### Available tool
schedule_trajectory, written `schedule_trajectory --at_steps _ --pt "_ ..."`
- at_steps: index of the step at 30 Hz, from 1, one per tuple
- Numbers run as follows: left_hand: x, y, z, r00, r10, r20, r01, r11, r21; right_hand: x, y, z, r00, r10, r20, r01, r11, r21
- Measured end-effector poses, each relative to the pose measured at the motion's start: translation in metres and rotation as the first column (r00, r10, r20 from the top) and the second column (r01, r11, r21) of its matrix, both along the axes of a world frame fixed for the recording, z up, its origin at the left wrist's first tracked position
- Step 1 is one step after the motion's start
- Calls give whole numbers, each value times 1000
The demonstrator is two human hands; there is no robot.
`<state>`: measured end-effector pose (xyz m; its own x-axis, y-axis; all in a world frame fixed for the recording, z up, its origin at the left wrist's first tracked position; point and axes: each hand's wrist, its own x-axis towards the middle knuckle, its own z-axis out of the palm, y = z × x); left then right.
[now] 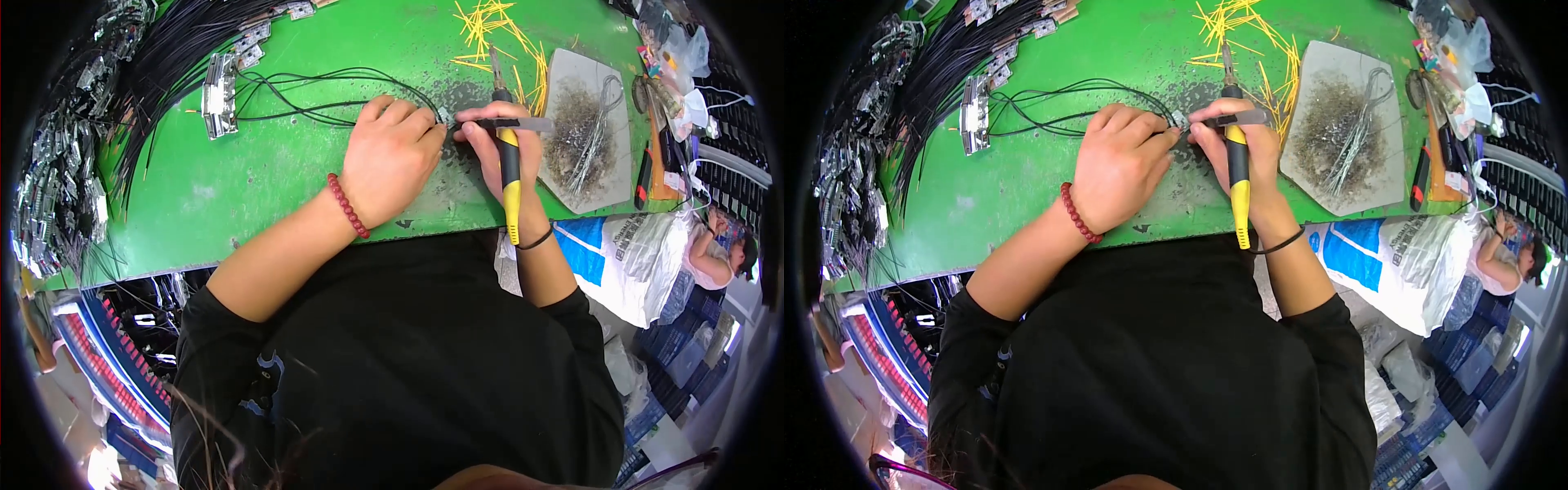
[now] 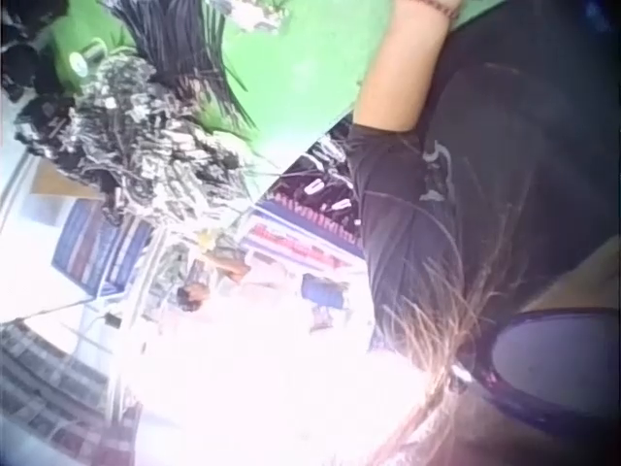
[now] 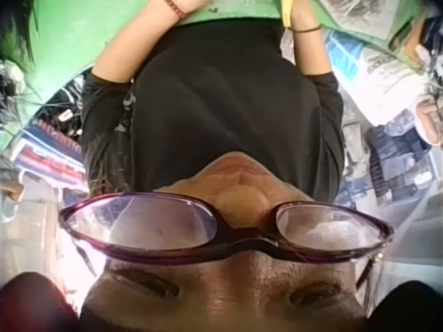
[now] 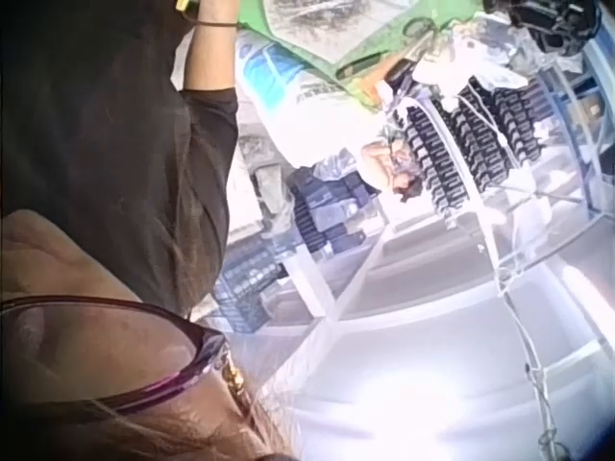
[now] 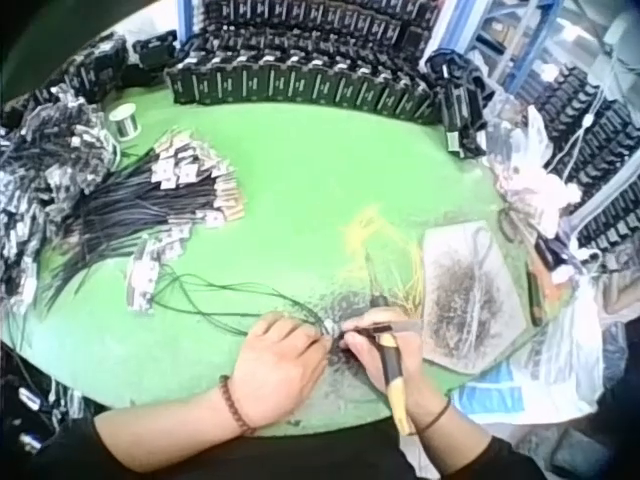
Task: The person picks up a circuit board and wires from the table, solders the wires onto the board using a soldering iron, and then installs the assembly into a plastic housing.
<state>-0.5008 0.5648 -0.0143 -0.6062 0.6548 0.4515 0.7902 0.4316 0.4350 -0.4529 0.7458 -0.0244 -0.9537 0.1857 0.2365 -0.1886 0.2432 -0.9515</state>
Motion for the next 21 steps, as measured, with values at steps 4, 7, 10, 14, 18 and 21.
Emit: schedule_trajectory --at_steps 4,7,10,14,18,21 --pt "-1 0 0 1000 9 16 -10 1000 26 -4 -1 -3 999 -13 -39 10 998 -54" --pt "-3 0 0 1000 15 28 -15 1000 16 -4 3 -3 999 12 -34 -14 999 -42" --pt "-3 0 0 999 13 46 -14 1000 17 -5 7 -4 997 72 -18 -71 995 71" --pt "-4 0 -2 998 14 57 -16 999 32 -6 6 -4 997 63 -48 -54 984 170" --pt "-5 -1 -3 999 8 51 -8 1000 1 -8 2 -3 999 33 -31 -30 995 93" --pt "-5 0 -3 999 14 33 -15 1000 10 -9 1 -4 999 39 -35 -36 996 83"
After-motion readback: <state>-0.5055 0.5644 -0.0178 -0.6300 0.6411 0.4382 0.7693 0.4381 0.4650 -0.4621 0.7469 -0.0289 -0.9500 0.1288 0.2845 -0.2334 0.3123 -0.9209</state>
